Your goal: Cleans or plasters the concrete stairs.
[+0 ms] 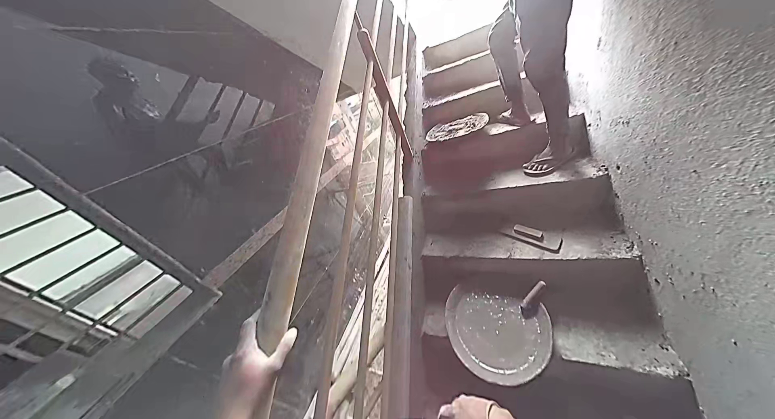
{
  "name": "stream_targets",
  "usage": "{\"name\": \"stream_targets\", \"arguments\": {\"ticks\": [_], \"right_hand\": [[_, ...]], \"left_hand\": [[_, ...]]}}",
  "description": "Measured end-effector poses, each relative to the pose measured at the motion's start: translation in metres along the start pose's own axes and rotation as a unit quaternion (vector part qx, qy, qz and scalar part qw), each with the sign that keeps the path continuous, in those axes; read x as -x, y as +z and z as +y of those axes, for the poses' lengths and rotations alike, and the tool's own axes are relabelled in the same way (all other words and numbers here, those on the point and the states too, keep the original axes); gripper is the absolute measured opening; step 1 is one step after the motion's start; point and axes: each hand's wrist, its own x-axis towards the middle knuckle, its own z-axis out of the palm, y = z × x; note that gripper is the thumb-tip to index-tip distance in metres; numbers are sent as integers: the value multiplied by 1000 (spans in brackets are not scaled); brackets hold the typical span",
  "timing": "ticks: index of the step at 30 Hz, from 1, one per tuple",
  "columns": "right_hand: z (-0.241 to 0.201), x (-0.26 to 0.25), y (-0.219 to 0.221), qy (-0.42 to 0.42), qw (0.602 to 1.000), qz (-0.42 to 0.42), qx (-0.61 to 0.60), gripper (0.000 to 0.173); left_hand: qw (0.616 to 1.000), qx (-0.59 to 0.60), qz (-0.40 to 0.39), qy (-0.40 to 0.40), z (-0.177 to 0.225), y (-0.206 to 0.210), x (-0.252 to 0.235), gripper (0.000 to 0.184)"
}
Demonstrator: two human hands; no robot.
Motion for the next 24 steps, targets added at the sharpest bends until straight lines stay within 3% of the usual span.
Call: {"name": "stream_targets", "arguments": {"ticks": [5,24], "right_hand": [[14,-19,4,4,998,-55,31,41],[1,-16,-3,25,997,-62,25,43]], "left_hand": [[1000,-6,1,-6,2,0,0,83],[1000,-6,-12,1,1,-2,-1,84]]}}
